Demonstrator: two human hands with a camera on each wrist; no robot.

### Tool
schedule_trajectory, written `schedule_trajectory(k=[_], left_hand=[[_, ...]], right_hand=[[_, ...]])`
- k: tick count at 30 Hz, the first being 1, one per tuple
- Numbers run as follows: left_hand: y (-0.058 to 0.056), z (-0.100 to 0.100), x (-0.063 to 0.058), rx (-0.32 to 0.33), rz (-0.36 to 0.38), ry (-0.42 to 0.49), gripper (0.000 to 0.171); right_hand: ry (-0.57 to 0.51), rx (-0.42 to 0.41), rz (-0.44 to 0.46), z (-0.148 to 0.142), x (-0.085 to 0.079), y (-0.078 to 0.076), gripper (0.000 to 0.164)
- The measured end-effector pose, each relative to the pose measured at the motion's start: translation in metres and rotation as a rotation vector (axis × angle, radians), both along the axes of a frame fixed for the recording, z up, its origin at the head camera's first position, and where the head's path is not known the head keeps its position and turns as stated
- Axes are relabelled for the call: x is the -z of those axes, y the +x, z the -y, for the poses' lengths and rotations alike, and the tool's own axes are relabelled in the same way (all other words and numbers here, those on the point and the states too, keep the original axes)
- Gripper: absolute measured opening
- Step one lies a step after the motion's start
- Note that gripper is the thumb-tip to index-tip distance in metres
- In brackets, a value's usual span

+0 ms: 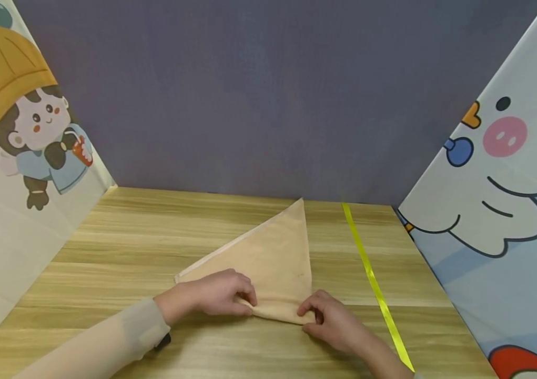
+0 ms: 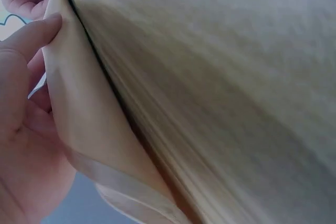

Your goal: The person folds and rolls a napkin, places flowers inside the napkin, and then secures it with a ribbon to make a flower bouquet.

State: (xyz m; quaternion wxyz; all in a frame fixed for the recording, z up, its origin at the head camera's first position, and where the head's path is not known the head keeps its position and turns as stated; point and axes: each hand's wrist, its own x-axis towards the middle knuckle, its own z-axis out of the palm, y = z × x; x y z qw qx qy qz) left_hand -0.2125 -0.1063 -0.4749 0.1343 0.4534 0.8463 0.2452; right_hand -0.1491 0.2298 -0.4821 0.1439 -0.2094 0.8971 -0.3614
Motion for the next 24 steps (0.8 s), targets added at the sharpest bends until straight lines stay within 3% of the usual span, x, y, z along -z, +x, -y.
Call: schedule_trajectory(k=[6, 9, 12, 19, 24], left_hand=[[0.002, -0.001, -0.002, -0.01, 0.149, 0.072, 0.006], [0.002, 0.0, -0.001, -0.036, 0.151, 0.097, 0.006], [0.0, 0.0, 0.001, -0.05, 0.105, 0.106, 0.004], [-0.001, 0.0, 0.004, -0.06, -0.108, 0.074, 0.008], [-0.002, -0.001, 0.007, -0.071, -0.159, 0.095, 0.006]], right_hand=[[0.031, 0.024, -0.007, -0.001, 0.0, -0.001, 0.017], [0.042, 0.049, -0.023, -0.001, 0.0, -0.001, 0.012], [0.043, 0.073, -0.05, 0.0, 0.0, -0.002, 0.012], [0.054, 0.085, -0.092, 0.002, 0.001, -0.008, 0.01], [0.041, 0.052, -0.096, 0.003, 0.002, -0.014, 0.009]])
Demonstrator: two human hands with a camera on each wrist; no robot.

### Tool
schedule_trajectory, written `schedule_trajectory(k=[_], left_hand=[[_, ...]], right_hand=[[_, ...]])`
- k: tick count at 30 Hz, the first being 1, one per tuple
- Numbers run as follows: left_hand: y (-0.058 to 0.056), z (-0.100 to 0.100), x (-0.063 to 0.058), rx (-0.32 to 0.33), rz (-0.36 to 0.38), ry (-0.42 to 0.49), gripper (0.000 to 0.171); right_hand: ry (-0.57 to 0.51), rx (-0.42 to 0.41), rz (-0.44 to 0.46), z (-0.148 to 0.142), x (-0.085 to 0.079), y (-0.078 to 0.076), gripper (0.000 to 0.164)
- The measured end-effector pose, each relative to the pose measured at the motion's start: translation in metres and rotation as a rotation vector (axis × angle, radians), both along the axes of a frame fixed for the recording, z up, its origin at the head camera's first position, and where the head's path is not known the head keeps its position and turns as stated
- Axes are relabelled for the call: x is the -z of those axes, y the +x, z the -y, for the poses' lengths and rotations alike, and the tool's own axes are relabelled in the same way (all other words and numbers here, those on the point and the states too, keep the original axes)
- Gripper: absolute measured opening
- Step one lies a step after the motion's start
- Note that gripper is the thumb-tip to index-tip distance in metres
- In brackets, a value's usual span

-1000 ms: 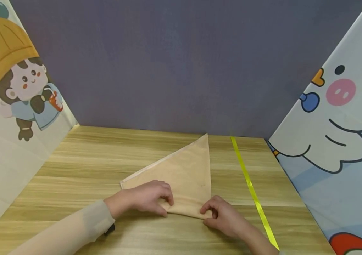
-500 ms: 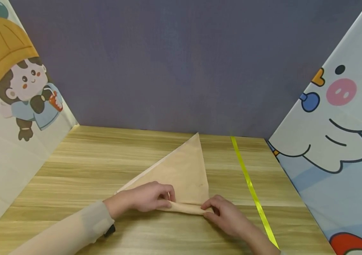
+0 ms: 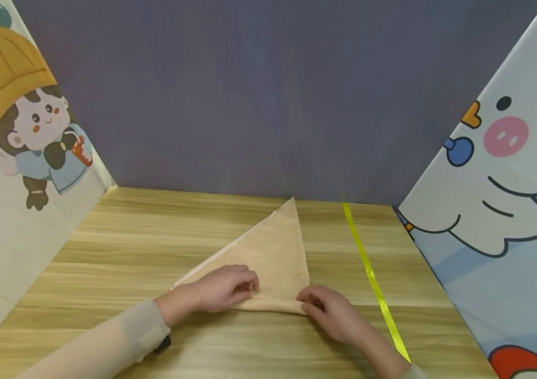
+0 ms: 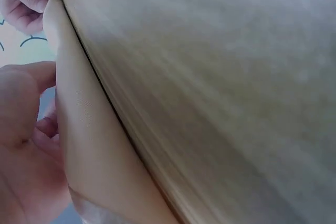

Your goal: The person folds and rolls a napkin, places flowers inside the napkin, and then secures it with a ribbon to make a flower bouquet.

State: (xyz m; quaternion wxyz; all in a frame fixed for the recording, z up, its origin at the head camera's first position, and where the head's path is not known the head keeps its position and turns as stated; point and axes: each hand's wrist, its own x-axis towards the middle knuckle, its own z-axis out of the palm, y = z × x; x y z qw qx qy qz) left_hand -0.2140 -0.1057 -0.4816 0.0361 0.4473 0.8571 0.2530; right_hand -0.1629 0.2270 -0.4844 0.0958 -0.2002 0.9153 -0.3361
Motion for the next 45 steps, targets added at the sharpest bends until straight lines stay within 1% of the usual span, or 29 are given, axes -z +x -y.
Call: schedule_trajectory(k=[5, 9, 12, 14, 17, 19, 23, 25, 28, 32, 35, 37, 40, 44, 45], left_hand=[[-0.001, 0.001, 0.0, 0.018, -0.01, -0.03, 0.01], [-0.001, 0.005, -0.001, 0.024, 0.006, -0.05, 0.008], [0.0, 0.007, -0.003, 0.023, 0.041, -0.064, 0.02], [0.0, 0.008, -0.005, 0.017, 0.051, -0.079, 0.022], [0.0, 0.009, -0.006, -0.002, 0.04, -0.077, 0.014], [0.0, 0.008, -0.006, -0.029, 0.036, -0.063, 0.011], [0.0, 0.009, -0.004, -0.07, 0.051, -0.034, 0.013], [-0.001, 0.009, -0.003, -0.075, 0.053, -0.02, 0.01], [-0.002, 0.008, -0.001, -0.07, 0.025, -0.018, 0.007], [-0.004, 0.007, 0.001, -0.082, -0.009, -0.016, 0.007], [-0.005, 0.007, 0.001, -0.085, -0.027, -0.015, 0.008], [-0.005, 0.009, 0.0, -0.08, -0.048, -0.031, 0.01], [-0.006, 0.011, -0.001, -0.066, -0.034, -0.062, 0.013], [-0.005, 0.014, -0.002, -0.063, 0.005, -0.103, 0.023], [-0.005, 0.014, -0.003, -0.06, 0.005, -0.105, 0.024]], right_hand=[[-0.011, -0.008, 0.015, 0.0, 0.001, -0.003, 0.009], [0.004, 0.02, 0.002, 0.001, 0.0, -0.003, 0.01], [0.022, 0.041, -0.011, 0.001, 0.0, -0.003, 0.011], [0.035, 0.043, -0.024, 0.002, 0.0, -0.004, 0.013], [0.042, 0.032, -0.044, 0.002, 0.0, -0.004, 0.015], [0.04, 0.026, -0.047, 0.002, 0.0, -0.005, 0.016], [0.011, 0.021, -0.037, 0.001, 0.001, -0.007, 0.017], [-0.003, 0.021, -0.026, 0.0, 0.002, -0.009, 0.015], [-0.016, 0.025, 0.012, -0.002, 0.004, -0.012, 0.01], [-0.011, 0.038, 0.069, -0.001, 0.004, -0.013, 0.018], [0.003, 0.052, 0.082, 0.0, 0.003, -0.013, 0.021], [0.011, 0.06, 0.084, 0.001, 0.002, -0.014, 0.022], [0.02, 0.064, 0.079, 0.001, 0.002, -0.015, 0.02], [0.026, 0.056, 0.057, 0.001, 0.002, -0.016, 0.013], [0.026, 0.054, 0.052, 0.001, 0.002, -0.017, 0.012]])
